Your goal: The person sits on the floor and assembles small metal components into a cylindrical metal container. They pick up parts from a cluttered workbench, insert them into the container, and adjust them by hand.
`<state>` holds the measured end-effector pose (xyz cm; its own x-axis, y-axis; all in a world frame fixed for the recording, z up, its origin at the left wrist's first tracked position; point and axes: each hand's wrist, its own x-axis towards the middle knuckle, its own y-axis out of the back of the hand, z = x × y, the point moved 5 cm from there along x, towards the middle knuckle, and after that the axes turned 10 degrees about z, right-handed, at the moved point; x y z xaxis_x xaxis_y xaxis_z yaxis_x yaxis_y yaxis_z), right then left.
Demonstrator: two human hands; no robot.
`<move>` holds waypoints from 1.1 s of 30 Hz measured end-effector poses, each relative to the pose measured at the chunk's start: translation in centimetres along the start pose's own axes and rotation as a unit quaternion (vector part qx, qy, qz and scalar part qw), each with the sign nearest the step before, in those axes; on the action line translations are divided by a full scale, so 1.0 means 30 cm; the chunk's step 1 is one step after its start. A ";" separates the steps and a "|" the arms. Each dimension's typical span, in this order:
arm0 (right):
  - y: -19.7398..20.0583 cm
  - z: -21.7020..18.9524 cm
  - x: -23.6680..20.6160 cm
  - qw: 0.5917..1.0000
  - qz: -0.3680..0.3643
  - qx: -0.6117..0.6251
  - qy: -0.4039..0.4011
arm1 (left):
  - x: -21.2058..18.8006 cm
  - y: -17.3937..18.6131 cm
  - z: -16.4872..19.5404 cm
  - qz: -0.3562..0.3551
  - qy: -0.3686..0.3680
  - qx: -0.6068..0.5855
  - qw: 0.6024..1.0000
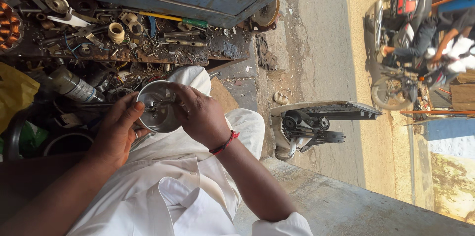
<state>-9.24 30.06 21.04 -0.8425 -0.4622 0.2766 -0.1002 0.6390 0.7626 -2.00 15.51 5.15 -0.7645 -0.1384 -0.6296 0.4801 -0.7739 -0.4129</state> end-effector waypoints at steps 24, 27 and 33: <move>-0.089 -0.010 -0.037 0.994 -0.027 -0.105 -0.024 | -0.014 -0.011 -0.022 -0.033 -0.018 -0.017 0.999; -0.100 -0.009 -0.031 0.991 -0.046 -0.123 -0.041 | -0.021 -0.020 -0.015 -0.045 -0.037 -0.017 0.998; -0.074 -0.020 -0.039 0.992 -0.031 -0.112 -0.044 | -0.027 -0.017 -0.005 -0.027 -0.010 0.009 1.000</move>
<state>-7.71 28.81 19.37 -0.8821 -0.4352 0.1802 -0.0420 0.4537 0.8902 -1.54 16.11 5.77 -0.7973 -0.1090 -0.5936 0.4308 -0.7916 -0.4333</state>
